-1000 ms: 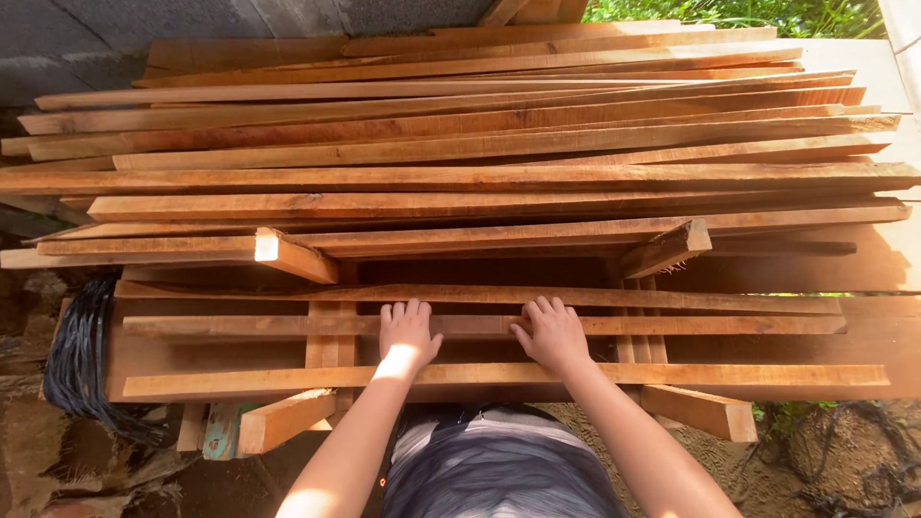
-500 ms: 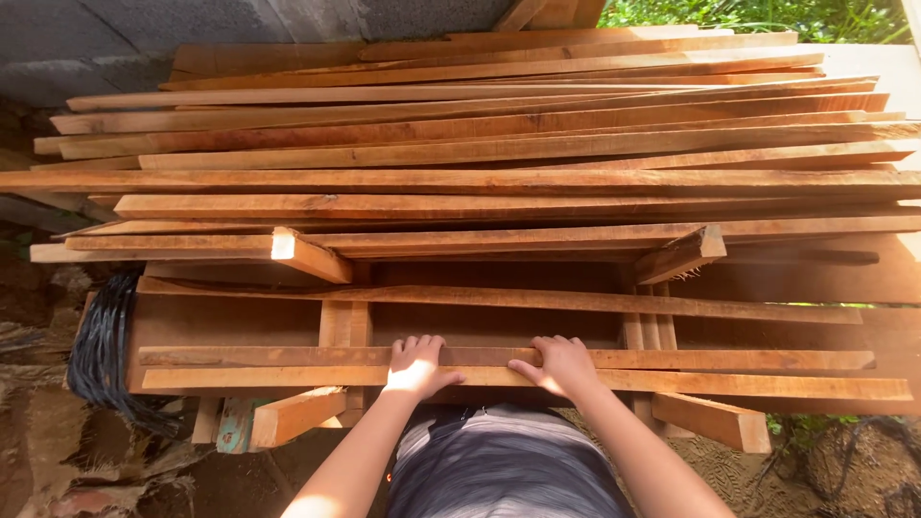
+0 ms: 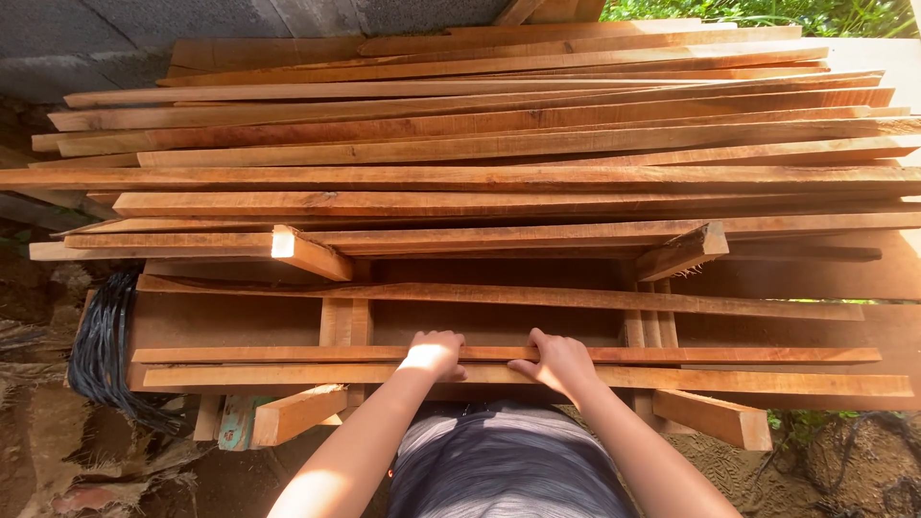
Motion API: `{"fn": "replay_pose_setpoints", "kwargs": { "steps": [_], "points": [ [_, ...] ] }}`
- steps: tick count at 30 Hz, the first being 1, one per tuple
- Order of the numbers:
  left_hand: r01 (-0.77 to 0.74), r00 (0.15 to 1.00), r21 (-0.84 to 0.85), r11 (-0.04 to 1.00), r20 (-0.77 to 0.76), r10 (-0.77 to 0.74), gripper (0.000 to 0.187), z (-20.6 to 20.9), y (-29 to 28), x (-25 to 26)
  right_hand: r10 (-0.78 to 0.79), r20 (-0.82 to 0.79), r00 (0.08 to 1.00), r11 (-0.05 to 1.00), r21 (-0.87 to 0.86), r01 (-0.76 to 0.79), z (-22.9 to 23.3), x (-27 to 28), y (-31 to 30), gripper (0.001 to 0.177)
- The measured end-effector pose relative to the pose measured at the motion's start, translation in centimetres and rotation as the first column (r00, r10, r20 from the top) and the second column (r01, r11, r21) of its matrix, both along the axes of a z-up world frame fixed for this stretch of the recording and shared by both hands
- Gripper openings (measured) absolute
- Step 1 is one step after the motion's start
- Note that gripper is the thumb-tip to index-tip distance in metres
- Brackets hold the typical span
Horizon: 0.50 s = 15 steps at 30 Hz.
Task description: Sorting and inspecting thin wooden planks in a storage area.
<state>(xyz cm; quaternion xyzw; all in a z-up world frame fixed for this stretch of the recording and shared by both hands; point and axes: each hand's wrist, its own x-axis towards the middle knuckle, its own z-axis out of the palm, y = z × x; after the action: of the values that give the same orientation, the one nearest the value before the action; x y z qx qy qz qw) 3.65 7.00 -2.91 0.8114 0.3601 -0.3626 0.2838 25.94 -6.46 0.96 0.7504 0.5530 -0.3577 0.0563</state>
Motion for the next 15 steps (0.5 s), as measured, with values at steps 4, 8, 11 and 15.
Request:
{"fn": "replay_pose_setpoints", "kwargs": {
  "steps": [4, 8, 11, 15],
  "points": [
    [-0.125, 0.992, -0.076, 0.989, -0.014, 0.124, 0.059, -1.6, 0.7, 0.3, -0.025, -0.047, 0.999, 1.000, 0.011, 0.026, -0.7, 0.1, -0.1, 0.058],
    [-0.082, 0.997, -0.028, 0.996, -0.003, 0.082, 0.058, 1.4, 0.8, 0.5, 0.033, -0.032, 0.999, 0.962, 0.273, -0.024, -1.8, -0.5, -1.0, 0.055],
    [-0.044, 0.998, 0.027, 0.999, 0.043, 0.043, 0.075, 3.6, 0.6, 0.1, 0.025, 0.085, 0.996, 0.862, 0.502, -0.065, -2.8, -0.8, -1.2, 0.049],
    [-0.087, 0.994, -0.013, 0.996, 0.071, 0.088, 0.079, 4.1, 0.3, -1.2, 0.008, 0.096, 0.995, 0.903, 0.427, -0.048, -2.1, -1.1, -0.9, 0.050]
  ]
}}
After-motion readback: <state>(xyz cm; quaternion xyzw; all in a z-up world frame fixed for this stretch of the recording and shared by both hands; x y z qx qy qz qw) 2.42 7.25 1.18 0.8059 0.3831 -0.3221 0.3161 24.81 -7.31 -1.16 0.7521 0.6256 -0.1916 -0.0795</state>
